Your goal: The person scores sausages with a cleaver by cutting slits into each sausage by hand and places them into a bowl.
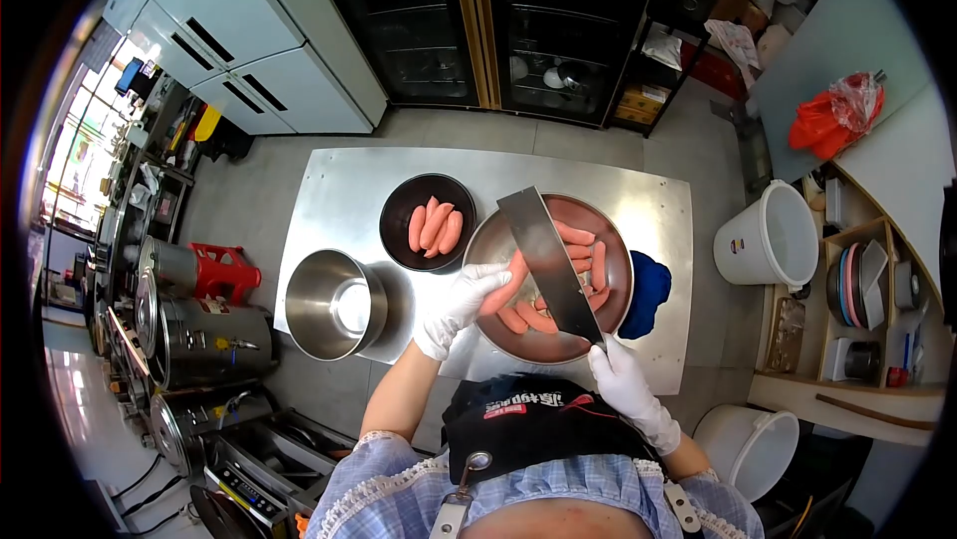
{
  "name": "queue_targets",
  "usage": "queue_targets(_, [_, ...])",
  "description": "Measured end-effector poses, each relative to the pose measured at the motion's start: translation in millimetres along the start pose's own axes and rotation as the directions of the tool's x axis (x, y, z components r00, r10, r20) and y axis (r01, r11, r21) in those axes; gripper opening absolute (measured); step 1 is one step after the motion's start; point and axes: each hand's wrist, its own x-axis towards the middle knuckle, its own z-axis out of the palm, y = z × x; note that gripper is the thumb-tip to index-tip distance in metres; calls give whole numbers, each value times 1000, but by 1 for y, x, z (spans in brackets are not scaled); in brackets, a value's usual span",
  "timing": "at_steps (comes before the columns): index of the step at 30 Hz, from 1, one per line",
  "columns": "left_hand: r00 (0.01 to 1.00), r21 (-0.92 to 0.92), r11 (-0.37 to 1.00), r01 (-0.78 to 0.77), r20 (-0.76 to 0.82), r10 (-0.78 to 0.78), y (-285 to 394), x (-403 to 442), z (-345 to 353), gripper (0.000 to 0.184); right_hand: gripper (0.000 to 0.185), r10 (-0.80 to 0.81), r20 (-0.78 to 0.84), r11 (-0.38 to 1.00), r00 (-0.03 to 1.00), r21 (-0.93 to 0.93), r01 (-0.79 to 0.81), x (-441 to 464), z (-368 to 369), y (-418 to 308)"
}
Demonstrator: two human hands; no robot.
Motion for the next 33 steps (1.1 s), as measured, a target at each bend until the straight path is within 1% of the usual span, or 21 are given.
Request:
queue_targets(2, [999,48,998,48,22,-49,1,-1,-4,25,21,10,7,1000,1000,-1,-10,1,1,-3])
queue_targets(3, [999,48,998,47,22,-49,4,-2,-2,25,21,21,14,1000,1000,-3,-21,2,2,-5])
queue_targets(5, [995,186,980,68,53,-80,12,-6,5,27,20,2,16,1000,1000,20,-2,5,3,-5])
queue_targets(6, [996,185,980,68,52,-79,17,-10,12,27,19,-16,16,999,1000,42,15,6,3,-5])
queue_targets(9, [988,161,979,125,69,-137,23,-16,24,29,18,-21,-14,999,1000,34,21,12,2,-13])
queue_targets(10, [988,161,979,125,73,-138,19,-14,21,29,18,-19,-17,999,1000,32,19,11,2,-12])
queue_targets(12, [991,62,992,110,63,-114,16,-12,19,29,17,-18,-2,1000,1000,20,18,12,2,-10])
queue_targets(13, [992,61,992,109,63,-113,18,-13,20,29,17,-19,-1,1000,1000,19,19,12,2,-10])
queue_targets(14, [994,-25,996,91,69,-89,21,-13,20,30,16,-12,-28,999,1000,51,13,13,3,-12])
queue_targets(16, [996,-112,991,69,70,-62,21,-11,20,31,15,-7,-51,997,999,82,11,13,2,-15])
queue_targets(18, [997,-140,988,-64,-41,59,14,-4,17,40,14,44,-35,991,998,128,-39,11,0,-18])
queue_targets(19, [999,-182,983,-37,-3,37,15,-4,16,39,14,41,-30,991,999,126,-37,9,-2,-17])
queue_targets(22, [999,-190,981,-29,-41,22,16,0,21,38,14,45,1,994,999,102,-45,5,-3,-16])
queue_targets(23, [998,-191,981,-26,-53,16,15,1,22,38,14,14,5,998,1000,67,-14,4,-4,-19])
queue_targets(24, [997,-203,978,-48,-61,36,14,1,24,38,14,-16,10,999,1000,32,15,3,-5,-20])
queue_targets(25, [996,-216,974,-70,-68,56,13,2,25,38,14,-16,9,999,1000,33,16,2,-3,-16])
queue_targets(27, [994,-228,970,-90,-75,75,12,5,26,38,14,-21,16,999,1000,-24,21,1,0,-6])
queue_targets(28, [994,-214,973,-83,-91,65,10,6,25,38,14,-21,16,999,1000,-24,21,1,2,-5])
queue_targets(30, [993,-199,977,-76,-107,55,10,5,26,38,15,-97,-45,995,994,-9,96,2,5,-6])
queue_targets(31, [989,-142,987,-82,-135,63,12,4,27,38,15,-97,-44,995,994,-8,96,2,6,-5])
queue_targets(33, [984,-84,993,-87,-163,72,15,1,32,38,17,-112,-42,993,993,-32,111,2,8,-2])
